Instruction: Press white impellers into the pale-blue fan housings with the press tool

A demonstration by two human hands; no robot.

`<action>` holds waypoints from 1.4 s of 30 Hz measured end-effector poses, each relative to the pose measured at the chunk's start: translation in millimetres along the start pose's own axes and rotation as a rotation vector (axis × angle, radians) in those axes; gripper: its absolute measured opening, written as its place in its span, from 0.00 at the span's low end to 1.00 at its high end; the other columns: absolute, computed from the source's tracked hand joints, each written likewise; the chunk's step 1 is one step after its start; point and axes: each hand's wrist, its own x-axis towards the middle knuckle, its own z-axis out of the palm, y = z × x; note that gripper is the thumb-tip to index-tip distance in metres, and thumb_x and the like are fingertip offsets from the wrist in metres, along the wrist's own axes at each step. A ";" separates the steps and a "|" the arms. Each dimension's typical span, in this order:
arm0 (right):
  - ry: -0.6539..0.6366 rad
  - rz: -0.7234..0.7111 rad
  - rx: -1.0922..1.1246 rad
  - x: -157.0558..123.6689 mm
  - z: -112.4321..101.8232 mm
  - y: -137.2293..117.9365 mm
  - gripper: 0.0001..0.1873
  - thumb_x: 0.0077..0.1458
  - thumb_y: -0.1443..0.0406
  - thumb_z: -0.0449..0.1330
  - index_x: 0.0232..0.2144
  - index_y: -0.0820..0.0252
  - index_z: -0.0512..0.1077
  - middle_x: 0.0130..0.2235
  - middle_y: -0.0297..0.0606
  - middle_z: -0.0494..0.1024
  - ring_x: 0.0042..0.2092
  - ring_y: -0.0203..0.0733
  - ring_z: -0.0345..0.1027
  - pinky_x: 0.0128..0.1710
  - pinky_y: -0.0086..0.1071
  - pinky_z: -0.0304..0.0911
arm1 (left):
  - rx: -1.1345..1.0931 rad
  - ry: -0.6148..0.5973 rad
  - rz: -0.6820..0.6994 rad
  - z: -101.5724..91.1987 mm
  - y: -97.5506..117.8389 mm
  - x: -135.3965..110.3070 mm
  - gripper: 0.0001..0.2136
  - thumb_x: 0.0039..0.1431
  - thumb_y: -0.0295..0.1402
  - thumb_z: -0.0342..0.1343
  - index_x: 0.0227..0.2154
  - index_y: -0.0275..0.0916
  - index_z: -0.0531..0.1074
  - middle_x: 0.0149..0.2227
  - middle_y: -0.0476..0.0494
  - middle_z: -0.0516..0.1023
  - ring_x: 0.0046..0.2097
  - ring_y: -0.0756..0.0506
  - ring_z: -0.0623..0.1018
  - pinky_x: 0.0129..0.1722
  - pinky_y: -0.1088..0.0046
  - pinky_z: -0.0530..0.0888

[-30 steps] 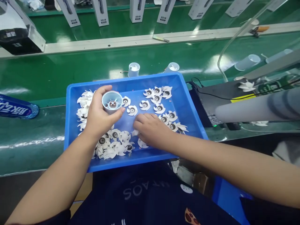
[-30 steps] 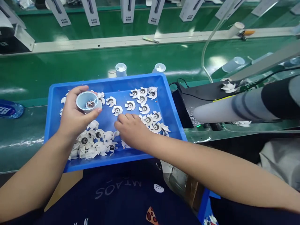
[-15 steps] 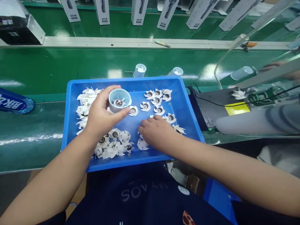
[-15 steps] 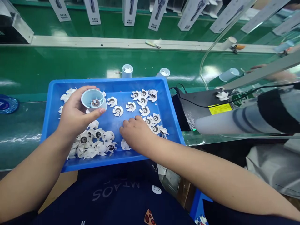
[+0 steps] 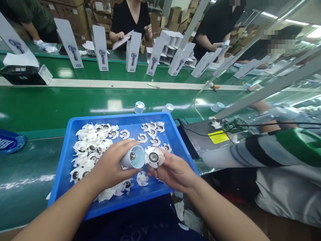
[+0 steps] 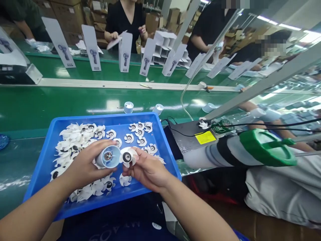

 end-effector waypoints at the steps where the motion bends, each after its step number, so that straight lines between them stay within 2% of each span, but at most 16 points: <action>1: -0.009 -0.020 0.034 -0.3 1.4 3.5 0.18 0.55 0.58 0.71 0.42 0.61 0.72 0.35 0.34 0.74 0.37 0.32 0.72 0.42 0.28 0.70 | 0.022 -0.008 0.038 1.2 -0.1 -0.7 0.26 0.57 0.38 0.64 0.58 0.48 0.64 0.55 0.45 0.76 0.56 0.41 0.75 0.54 0.59 0.72; 5: -0.011 -0.045 0.091 -2.4 5.6 9.1 0.12 0.58 0.61 0.69 0.42 0.60 0.74 0.35 0.34 0.74 0.37 0.31 0.72 0.43 0.28 0.71 | 0.048 0.015 0.109 4.2 -2.2 -0.8 0.25 0.57 0.33 0.61 0.58 0.46 0.64 0.54 0.45 0.76 0.55 0.42 0.76 0.53 0.60 0.72; 8: 0.020 -0.046 0.046 -4.6 6.5 9.0 0.17 0.56 0.58 0.71 0.43 0.59 0.73 0.34 0.33 0.73 0.37 0.30 0.70 0.43 0.27 0.70 | 0.048 0.036 0.138 4.3 -3.0 0.4 0.25 0.57 0.31 0.61 0.57 0.45 0.64 0.53 0.45 0.77 0.54 0.43 0.76 0.54 0.61 0.71; 10: 0.056 -0.117 -0.108 -5.5 8.3 8.2 0.20 0.56 0.53 0.70 0.45 0.57 0.71 0.34 0.32 0.73 0.36 0.30 0.69 0.42 0.27 0.68 | 0.052 0.054 0.155 4.6 -3.0 0.9 0.25 0.56 0.31 0.62 0.57 0.44 0.64 0.53 0.45 0.77 0.54 0.43 0.76 0.54 0.62 0.71; 12: 0.104 -0.331 -0.497 -5.0 12.5 7.0 0.17 0.61 0.53 0.65 0.47 0.55 0.71 0.37 0.34 0.73 0.38 0.33 0.69 0.41 0.29 0.67 | 0.061 0.069 0.168 5.9 -2.6 0.9 0.26 0.56 0.32 0.63 0.57 0.43 0.65 0.52 0.44 0.77 0.54 0.43 0.76 0.55 0.63 0.70; 15: 0.215 -0.758 -1.333 -0.8 22.9 5.1 0.08 0.64 0.62 0.62 0.45 0.54 0.73 0.40 0.38 0.71 0.41 0.38 0.65 0.41 0.34 0.63 | 0.070 0.094 0.235 9.7 -0.9 0.6 0.25 0.56 0.32 0.64 0.56 0.41 0.65 0.51 0.43 0.78 0.53 0.44 0.77 0.55 0.65 0.70; 16: 0.250 -0.836 -1.538 1.3 26.8 4.5 0.05 0.64 0.64 0.62 0.43 0.56 0.74 0.40 0.38 0.70 0.41 0.39 0.64 0.41 0.35 0.62 | 0.066 0.110 0.266 11.2 0.0 0.4 0.24 0.57 0.31 0.63 0.56 0.40 0.65 0.51 0.42 0.78 0.53 0.45 0.77 0.56 0.65 0.70; 18: 0.279 -0.871 -1.722 5.1 34.3 3.0 0.03 0.62 0.66 0.62 0.39 0.58 0.75 0.38 0.38 0.68 0.39 0.40 0.61 0.38 0.35 0.59 | 0.052 0.160 0.311 13.3 1.8 -0.2 0.22 0.59 0.29 0.62 0.55 0.38 0.65 0.50 0.40 0.78 0.53 0.45 0.76 0.57 0.67 0.70; 22: 0.276 -0.839 -1.713 2.3 44.8 -0.6 0.05 0.63 0.63 0.62 0.40 0.57 0.76 0.40 0.40 0.67 0.40 0.42 0.61 0.38 0.35 0.59 | 0.034 0.225 0.289 12.1 3.4 -2.1 0.23 0.60 0.32 0.63 0.57 0.38 0.65 0.51 0.39 0.77 0.54 0.45 0.75 0.58 0.67 0.69; 24: 0.296 -0.883 -1.691 -3.8 47.6 0.1 0.08 0.64 0.60 0.61 0.38 0.58 0.76 0.39 0.40 0.65 0.40 0.42 0.60 0.39 0.36 0.57 | 0.031 0.225 0.247 9.9 2.6 -2.3 0.24 0.60 0.37 0.63 0.57 0.40 0.65 0.51 0.40 0.78 0.54 0.45 0.76 0.58 0.67 0.69; 26: 0.283 -0.954 -1.685 -8.6 48.5 3.6 0.10 0.65 0.58 0.60 0.36 0.59 0.75 0.39 0.40 0.65 0.41 0.42 0.59 0.40 0.37 0.56 | 0.023 0.233 0.203 7.9 0.9 -1.5 0.25 0.59 0.36 0.64 0.57 0.41 0.65 0.52 0.41 0.78 0.55 0.45 0.76 0.58 0.67 0.69; 30: 0.311 -1.069 -1.880 -8.0 47.1 11.2 0.21 0.67 0.51 0.54 0.52 0.60 0.72 0.51 0.47 0.66 0.50 0.51 0.60 0.49 0.45 0.54 | -0.031 0.245 0.254 6.1 -3.3 1.6 0.25 0.59 0.32 0.64 0.58 0.41 0.65 0.52 0.39 0.77 0.58 0.43 0.74 0.60 0.63 0.70; 31: 0.340 -1.078 -1.909 -7.7 46.7 11.1 0.22 0.67 0.51 0.53 0.52 0.60 0.71 0.52 0.48 0.66 0.51 0.53 0.60 0.50 0.46 0.54 | -0.026 0.245 0.274 5.7 -4.6 2.2 0.26 0.59 0.33 0.64 0.59 0.41 0.64 0.52 0.39 0.77 0.58 0.43 0.73 0.60 0.62 0.69; 35: 0.318 -1.147 -1.774 -16.9 42.1 3.6 0.10 0.66 0.60 0.58 0.37 0.61 0.71 0.45 0.42 0.68 0.46 0.48 0.62 0.48 0.44 0.54 | 0.079 0.263 0.277 1.8 -12.1 2.4 0.29 0.57 0.42 0.66 0.59 0.42 0.65 0.53 0.36 0.74 0.57 0.40 0.73 0.60 0.58 0.69; 39: 0.266 -1.183 -1.722 -34.0 22.1 0.8 0.04 0.65 0.66 0.58 0.39 0.62 0.71 0.46 0.43 0.67 0.48 0.47 0.62 0.51 0.43 0.54 | 0.218 0.354 0.207 -6.6 -21.6 0.4 0.29 0.59 0.51 0.61 0.59 0.43 0.65 0.51 0.37 0.73 0.53 0.40 0.75 0.52 0.59 0.75; 42: 0.261 -1.221 -1.712 -44.5 -0.9 4.1 0.05 0.62 0.71 0.57 0.40 0.61 0.71 0.48 0.45 0.66 0.50 0.46 0.62 0.56 0.45 0.54 | 0.222 0.322 0.255 -14.6 -21.5 2.2 0.19 0.61 0.44 0.61 0.51 0.43 0.68 0.49 0.39 0.75 0.52 0.42 0.77 0.50 0.62 0.76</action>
